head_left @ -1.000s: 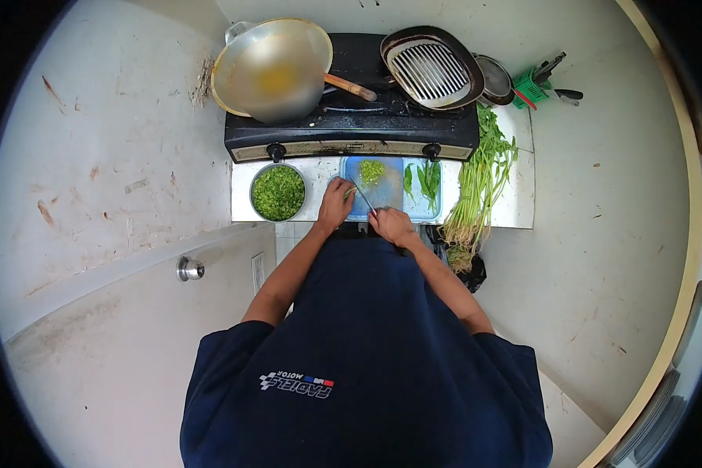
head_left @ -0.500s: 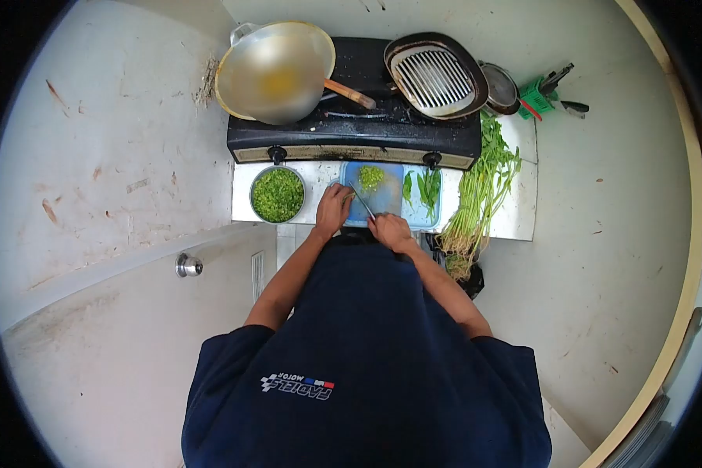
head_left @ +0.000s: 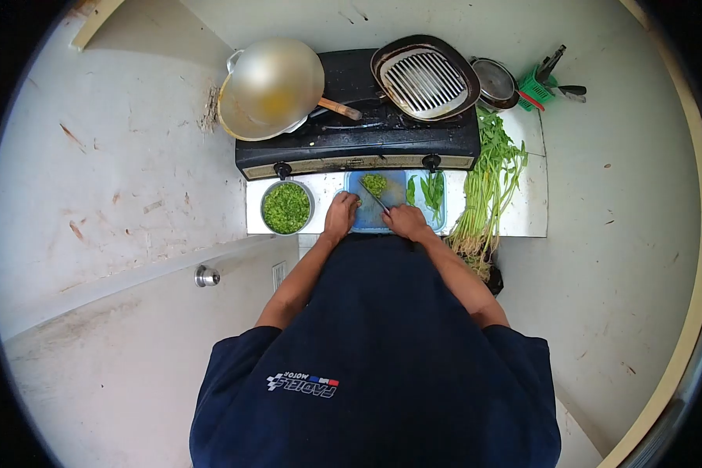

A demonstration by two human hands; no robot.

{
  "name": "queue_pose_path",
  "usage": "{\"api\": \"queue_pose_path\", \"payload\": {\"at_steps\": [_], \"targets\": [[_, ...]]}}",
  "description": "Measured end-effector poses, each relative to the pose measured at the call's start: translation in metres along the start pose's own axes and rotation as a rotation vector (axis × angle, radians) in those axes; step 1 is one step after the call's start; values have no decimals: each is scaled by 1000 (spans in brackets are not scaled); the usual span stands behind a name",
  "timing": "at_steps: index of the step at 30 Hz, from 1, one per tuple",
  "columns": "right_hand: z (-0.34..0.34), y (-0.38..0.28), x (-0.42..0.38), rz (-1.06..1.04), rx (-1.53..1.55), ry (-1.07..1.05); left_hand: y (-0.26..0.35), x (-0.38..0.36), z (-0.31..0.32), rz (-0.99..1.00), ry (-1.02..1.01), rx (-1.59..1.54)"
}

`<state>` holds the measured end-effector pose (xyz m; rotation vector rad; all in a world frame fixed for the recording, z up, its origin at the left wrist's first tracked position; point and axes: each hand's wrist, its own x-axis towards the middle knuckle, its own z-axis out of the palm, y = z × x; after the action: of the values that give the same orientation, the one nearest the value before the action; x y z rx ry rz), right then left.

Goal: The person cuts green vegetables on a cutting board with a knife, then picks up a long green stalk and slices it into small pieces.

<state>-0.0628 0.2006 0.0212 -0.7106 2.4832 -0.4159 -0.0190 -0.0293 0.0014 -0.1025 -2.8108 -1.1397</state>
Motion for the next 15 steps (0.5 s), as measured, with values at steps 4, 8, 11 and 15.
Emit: {"api": "queue_pose_path", "payload": {"at_steps": [4,8,11,15], "targets": [[-7,-1,0,-36,45,-28,5,3,5,-123,12,-94],[-3,-2,-5,-35,87,-20,19,3,5,-185,45,-124],[7,0,-8,-61,116,11,18,0,11,-276,38,-135],[9,-6,-11,-94,121,43,23,-3,16,-300,69,-105]]}}
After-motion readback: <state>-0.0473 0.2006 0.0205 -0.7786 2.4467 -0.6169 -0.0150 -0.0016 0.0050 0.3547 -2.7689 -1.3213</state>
